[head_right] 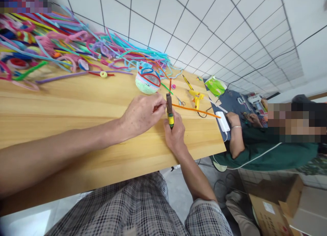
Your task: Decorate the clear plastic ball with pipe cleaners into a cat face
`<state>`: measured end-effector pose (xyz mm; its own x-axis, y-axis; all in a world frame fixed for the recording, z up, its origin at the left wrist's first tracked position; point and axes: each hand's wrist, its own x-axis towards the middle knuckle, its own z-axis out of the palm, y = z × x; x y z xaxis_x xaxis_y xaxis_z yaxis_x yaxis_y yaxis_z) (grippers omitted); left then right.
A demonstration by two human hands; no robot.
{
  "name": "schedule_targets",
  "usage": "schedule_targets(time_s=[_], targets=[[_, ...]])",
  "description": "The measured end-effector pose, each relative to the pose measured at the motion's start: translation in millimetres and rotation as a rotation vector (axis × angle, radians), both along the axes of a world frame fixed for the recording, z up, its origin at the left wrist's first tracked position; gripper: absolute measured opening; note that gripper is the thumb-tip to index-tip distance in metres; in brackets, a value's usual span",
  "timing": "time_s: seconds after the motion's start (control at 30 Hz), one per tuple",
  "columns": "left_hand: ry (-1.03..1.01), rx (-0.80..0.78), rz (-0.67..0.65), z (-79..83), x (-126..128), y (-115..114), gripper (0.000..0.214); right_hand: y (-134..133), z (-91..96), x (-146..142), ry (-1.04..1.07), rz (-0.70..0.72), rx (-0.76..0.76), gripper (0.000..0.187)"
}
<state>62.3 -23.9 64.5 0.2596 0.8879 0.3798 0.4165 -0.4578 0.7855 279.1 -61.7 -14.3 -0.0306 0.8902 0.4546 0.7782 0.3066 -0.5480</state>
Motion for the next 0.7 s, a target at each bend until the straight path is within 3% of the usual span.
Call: schedule_targets(time_s=[0.7], targets=[[-0.144, -0.062, -0.031, 4.2, -0.6, 1.6, 0.025, 7.2, -1.4, 1.2, -0.019, -0.011, 0.002, 0.028]])
